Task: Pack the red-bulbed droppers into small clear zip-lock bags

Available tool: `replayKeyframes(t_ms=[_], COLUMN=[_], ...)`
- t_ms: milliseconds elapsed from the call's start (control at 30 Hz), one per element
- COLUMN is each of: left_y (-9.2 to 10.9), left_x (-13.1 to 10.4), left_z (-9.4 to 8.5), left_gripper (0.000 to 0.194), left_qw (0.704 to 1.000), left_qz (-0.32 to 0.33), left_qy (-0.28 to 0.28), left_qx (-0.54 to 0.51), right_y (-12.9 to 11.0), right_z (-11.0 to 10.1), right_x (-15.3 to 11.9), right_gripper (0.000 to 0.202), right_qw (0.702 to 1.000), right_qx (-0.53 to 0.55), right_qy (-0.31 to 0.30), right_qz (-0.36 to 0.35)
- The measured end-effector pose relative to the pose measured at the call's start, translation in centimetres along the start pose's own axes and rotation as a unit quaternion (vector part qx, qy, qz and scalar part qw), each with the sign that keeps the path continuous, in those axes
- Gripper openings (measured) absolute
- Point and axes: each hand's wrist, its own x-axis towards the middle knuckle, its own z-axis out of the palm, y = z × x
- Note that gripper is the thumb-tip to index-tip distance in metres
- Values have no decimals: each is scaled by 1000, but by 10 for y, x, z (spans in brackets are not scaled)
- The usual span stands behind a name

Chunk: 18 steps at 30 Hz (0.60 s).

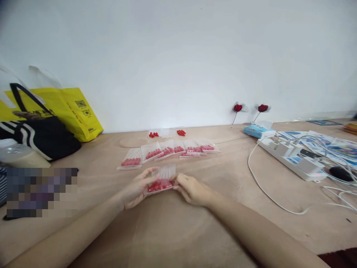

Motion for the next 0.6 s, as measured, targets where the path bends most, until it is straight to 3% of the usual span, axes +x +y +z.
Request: replayKeyframes(t_ms=[100, 200, 267, 367, 433, 600], left_y=[0, 11, 27, 57, 72, 82], left_x=[-16, -24, -16, 18, 47, 104], left_z=[-12, -33, -48, -66, -72, -80], left_gripper=[39, 38, 36, 33, 39, 46], left_qw=[998, 989, 978, 957, 954, 937], left_qz=[7, 80, 127, 158, 140, 99], left_qy=[6, 29, 75, 160, 182, 210], left_qx=[54, 117, 144, 181, 194, 260], right_y=[-4, 1, 7, 11, 12, 11], right_z=[1, -2, -5, -6, -7, -8], right_x=[1, 2, 2, 2, 2, 0], right_gripper=[2, 12, 14, 13, 12, 11], right_qw=[998, 996, 995, 993, 991, 984], right_qx=[-18, -69, -95, -112, -130, -175], right_qy=[-50, -48, -37, -37, -38, -31], right_qz=[-13, -3, 13, 12, 1, -7])
